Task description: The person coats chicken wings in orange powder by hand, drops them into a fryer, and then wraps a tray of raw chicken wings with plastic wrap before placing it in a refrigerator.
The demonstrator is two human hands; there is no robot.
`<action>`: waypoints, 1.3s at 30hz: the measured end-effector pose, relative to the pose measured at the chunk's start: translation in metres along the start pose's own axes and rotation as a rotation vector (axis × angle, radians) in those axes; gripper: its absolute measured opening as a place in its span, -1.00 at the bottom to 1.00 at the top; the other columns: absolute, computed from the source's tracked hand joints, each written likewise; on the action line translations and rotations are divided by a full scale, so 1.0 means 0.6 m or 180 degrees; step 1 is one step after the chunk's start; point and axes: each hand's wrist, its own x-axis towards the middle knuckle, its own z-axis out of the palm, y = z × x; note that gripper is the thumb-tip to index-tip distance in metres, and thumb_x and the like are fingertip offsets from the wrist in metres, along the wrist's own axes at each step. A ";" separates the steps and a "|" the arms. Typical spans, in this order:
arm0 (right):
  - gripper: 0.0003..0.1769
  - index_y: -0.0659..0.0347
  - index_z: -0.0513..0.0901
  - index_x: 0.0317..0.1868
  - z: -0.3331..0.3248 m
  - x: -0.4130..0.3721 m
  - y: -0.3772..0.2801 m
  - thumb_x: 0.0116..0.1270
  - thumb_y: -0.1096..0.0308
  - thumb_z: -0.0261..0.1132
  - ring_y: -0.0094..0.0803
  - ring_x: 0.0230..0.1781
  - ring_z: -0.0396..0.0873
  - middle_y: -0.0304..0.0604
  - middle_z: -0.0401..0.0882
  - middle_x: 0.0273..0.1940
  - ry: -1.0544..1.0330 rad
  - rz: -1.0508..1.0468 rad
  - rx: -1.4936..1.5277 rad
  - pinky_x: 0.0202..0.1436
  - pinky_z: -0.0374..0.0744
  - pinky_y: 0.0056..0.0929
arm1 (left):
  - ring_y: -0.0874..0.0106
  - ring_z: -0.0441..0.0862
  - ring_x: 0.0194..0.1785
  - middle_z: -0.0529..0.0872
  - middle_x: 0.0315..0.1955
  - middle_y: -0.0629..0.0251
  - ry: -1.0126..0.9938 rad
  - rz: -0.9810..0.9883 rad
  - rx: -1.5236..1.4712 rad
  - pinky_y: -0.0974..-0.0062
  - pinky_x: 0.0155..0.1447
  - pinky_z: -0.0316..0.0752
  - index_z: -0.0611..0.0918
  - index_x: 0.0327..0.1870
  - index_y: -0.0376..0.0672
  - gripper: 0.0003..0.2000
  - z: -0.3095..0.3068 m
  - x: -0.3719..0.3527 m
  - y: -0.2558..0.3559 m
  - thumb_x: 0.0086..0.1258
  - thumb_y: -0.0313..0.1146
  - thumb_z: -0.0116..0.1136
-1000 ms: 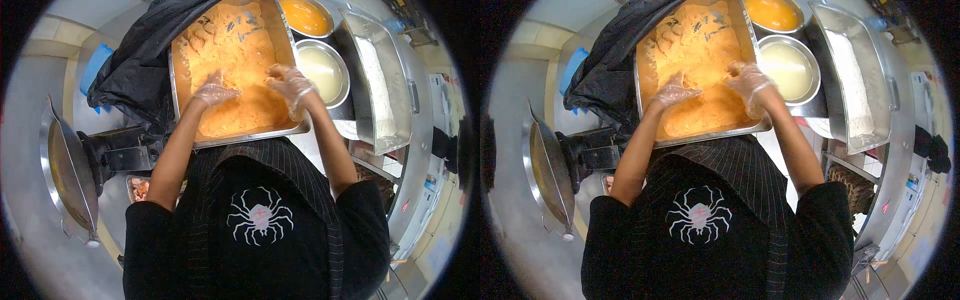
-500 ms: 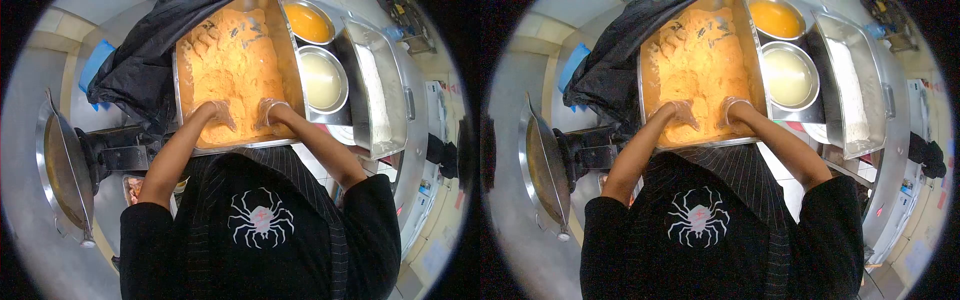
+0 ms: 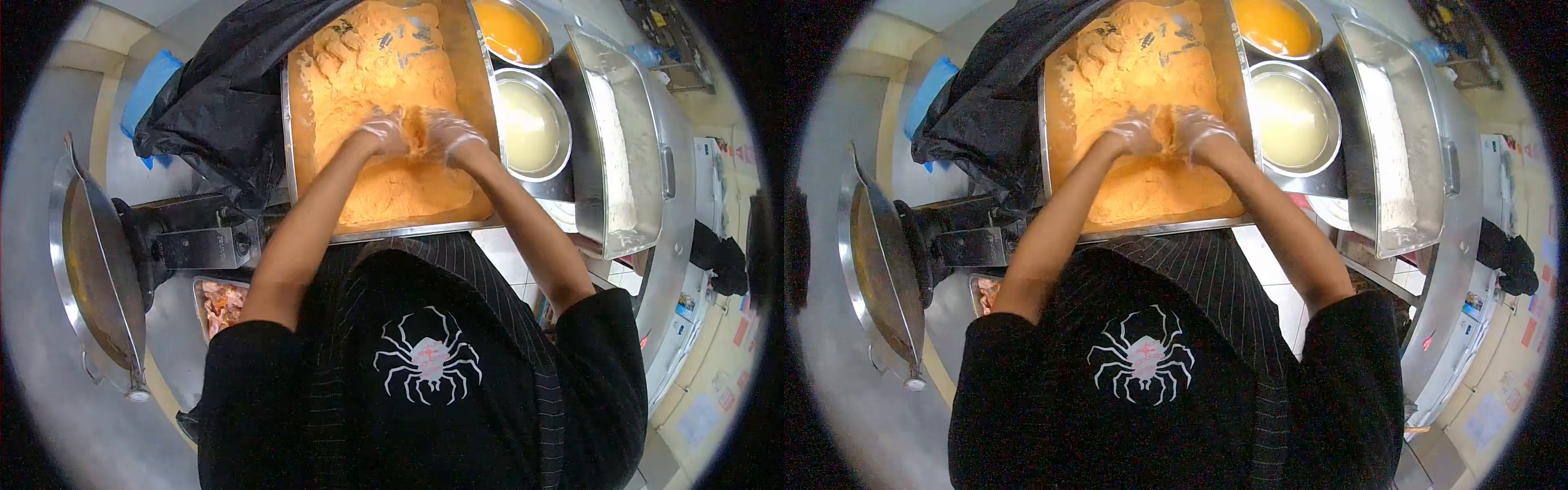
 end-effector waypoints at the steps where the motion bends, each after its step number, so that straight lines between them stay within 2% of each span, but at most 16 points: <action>1: -0.47 0.29 0.50 0.01 -0.001 0.001 -0.022 0.06 0.17 0.33 -0.05 0.05 0.49 0.12 0.51 0.01 -0.0032 -0.0089 -0.0142 0.06 0.49 -0.23 | 0.16 0.29 0.33 0.26 0.30 -0.09 -0.0424 0.0273 0.0710 0.32 0.36 0.24 0.11 0.40 -0.22 -0.16 0.002 0.021 0.009 0.08 -0.12 0.17; 3: -0.17 0.35 0.20 0.30 0.064 0.061 -0.003 0.02 0.27 0.34 -0.08 0.28 0.31 0.20 0.30 0.24 -0.0067 -0.0445 -0.0384 0.19 0.43 -0.27 | 0.15 0.33 0.31 0.29 0.28 -0.10 -0.0337 0.0585 0.0882 0.32 0.34 0.26 0.16 0.38 -0.25 -0.20 0.013 0.034 0.002 0.09 -0.11 0.16; 5: -0.19 0.34 0.24 0.28 0.074 0.068 -0.011 0.02 0.26 0.35 -0.07 0.25 0.34 0.20 0.33 0.22 0.0035 0.0035 0.0031 0.18 0.44 -0.27 | 0.15 0.36 0.28 0.33 0.25 -0.11 -0.0247 0.0884 0.1049 0.33 0.33 0.28 0.21 0.35 -0.28 -0.23 0.003 0.031 -0.001 0.10 -0.11 0.15; 6: -0.21 0.34 0.27 0.25 0.081 0.071 -0.014 0.01 0.26 0.35 -0.06 0.23 0.37 0.20 0.37 0.19 0.0123 0.0488 0.0457 0.18 0.44 -0.27 | 0.13 0.35 0.28 0.32 0.27 -0.07 -0.0717 0.0384 0.0499 0.31 0.33 0.27 0.17 0.37 -0.25 -0.19 -0.009 0.026 -0.005 0.12 -0.04 0.16; 8: -0.22 0.34 0.29 0.24 0.091 0.068 -0.005 0.00 0.24 0.37 -0.05 0.18 0.42 0.20 0.40 0.16 0.0037 0.0405 0.0416 0.17 0.45 -0.28 | 0.11 0.35 0.29 0.30 0.29 -0.03 -0.1155 -0.0109 -0.0046 0.30 0.33 0.25 0.14 0.39 -0.22 -0.16 -0.023 0.014 -0.023 0.13 0.02 0.18; 10: -0.22 0.34 0.30 0.22 0.086 0.063 0.021 -0.01 0.23 0.38 -0.04 0.13 0.46 0.20 0.44 0.12 -0.0057 0.0317 0.0368 0.16 0.45 -0.29 | 0.12 0.42 0.22 0.40 0.21 -0.05 -0.0826 0.0213 -0.0235 0.29 0.26 0.35 0.25 0.33 -0.23 -0.23 -0.015 0.008 -0.063 0.14 0.01 0.19; 12: -0.47 0.28 0.38 0.16 0.074 0.056 0.047 0.21 0.23 0.15 -0.02 -0.04 0.57 0.05 0.62 -0.09 -0.0122 -0.0310 -0.0316 -0.01 0.53 -0.17 | 0.12 0.44 0.21 0.44 0.18 -0.08 -0.0628 0.0243 -0.0222 0.31 0.24 0.37 0.29 0.30 -0.25 -0.28 -0.023 -0.016 -0.079 0.16 -0.02 0.18; 14: -0.39 0.27 0.35 0.19 0.036 0.063 0.047 0.14 0.20 0.24 -0.02 0.03 0.52 0.08 0.55 0.00 -0.0654 -0.0244 -0.0649 0.08 0.49 -0.23 | 0.16 0.54 0.09 0.55 0.05 -0.11 -0.0494 0.0096 -0.0630 0.35 0.15 0.42 0.33 0.26 -0.33 -0.34 -0.049 -0.040 -0.079 0.10 -0.21 0.13; 16: -0.29 0.26 0.33 0.21 0.014 0.060 0.038 0.06 0.18 0.33 -0.02 0.10 0.48 0.12 0.48 0.10 -0.1178 -0.0171 -0.0988 0.16 0.45 -0.29 | 0.16 0.43 0.22 0.42 0.19 -0.13 -0.0997 -0.0150 -0.1138 0.37 0.23 0.37 0.25 0.33 -0.26 -0.29 -0.067 -0.051 -0.060 0.10 -0.23 0.16; 18: -0.23 0.24 0.29 0.26 0.017 0.045 0.011 0.05 0.14 0.35 -0.03 0.23 0.36 0.09 0.42 0.18 0.0230 0.0372 -0.0537 0.23 0.39 -0.23 | 0.09 0.36 0.27 0.29 0.27 -0.18 -0.0509 -0.0037 0.0028 0.29 0.25 0.36 0.14 0.39 -0.17 -0.20 -0.039 -0.049 -0.040 0.09 -0.26 0.22; 22: -0.12 0.32 0.23 0.29 0.093 0.071 -0.042 0.03 0.06 0.37 -0.03 0.34 0.21 0.14 0.32 0.25 -0.0419 -0.0044 -0.0804 0.29 0.32 -0.16 | -0.02 0.31 0.29 0.20 0.29 -0.23 0.0008 -0.0398 0.0653 0.20 0.24 0.36 0.07 0.41 -0.09 -0.13 0.033 -0.031 -0.006 0.06 -0.29 0.29; 24: -0.01 0.36 0.13 0.34 0.096 0.081 -0.047 -0.05 0.16 0.41 0.19 0.29 0.21 0.23 0.22 0.28 -0.0382 0.0048 -0.0411 0.22 0.42 -0.17 | -0.09 0.32 0.27 0.13 0.30 -0.29 -0.0222 -0.0596 0.0030 0.15 0.22 0.37 0.09 0.40 -0.10 -0.12 0.014 -0.037 0.001 0.03 -0.29 0.34; 29: -0.14 0.35 0.24 0.27 0.106 0.091 -0.006 -0.05 0.25 0.38 0.02 0.04 0.50 0.21 0.41 0.10 -0.0278 -0.0065 0.0200 -0.02 0.54 -0.16 | 0.05 0.47 0.17 0.48 0.05 -0.26 -0.0448 -0.0394 -0.0102 0.24 0.15 0.45 0.31 0.29 -0.21 -0.28 0.019 -0.011 -0.048 0.06 -0.19 0.30; 31: -0.28 0.29 0.38 0.19 0.107 0.110 0.022 -0.01 0.24 0.36 -0.05 0.01 0.53 0.11 0.50 0.03 -0.0765 -0.0799 -0.0881 -0.05 0.54 -0.16 | 0.12 0.52 0.12 0.58 -0.09 -0.26 -0.0722 -0.0479 -0.0334 0.25 0.17 0.42 0.51 0.12 -0.27 -0.42 0.001 -0.019 -0.046 0.14 -0.05 0.19; 35: -0.59 0.05 0.58 0.05 0.013 0.075 0.020 0.19 0.16 0.20 -0.13 0.02 0.52 -0.17 0.52 0.10 -0.1659 -0.0656 -0.0337 -0.01 0.52 -0.23 | 0.03 0.47 0.16 0.44 0.12 -0.24 -0.1006 0.0235 -0.0127 0.20 0.20 0.37 0.62 -0.02 -0.27 -0.47 -0.016 -0.034 -0.060 0.19 0.03 0.08; 39: -0.44 0.02 0.43 0.22 0.042 0.084 0.014 0.22 0.07 0.18 -0.07 0.14 0.43 -0.13 0.41 0.21 -0.1821 -0.0243 -0.0923 0.07 0.49 -0.18 | -0.07 0.32 0.28 0.15 0.34 -0.15 -0.0745 -0.0323 0.0702 0.16 0.30 0.27 0.34 0.28 -0.20 -0.36 0.005 -0.068 -0.028 0.24 0.01 0.03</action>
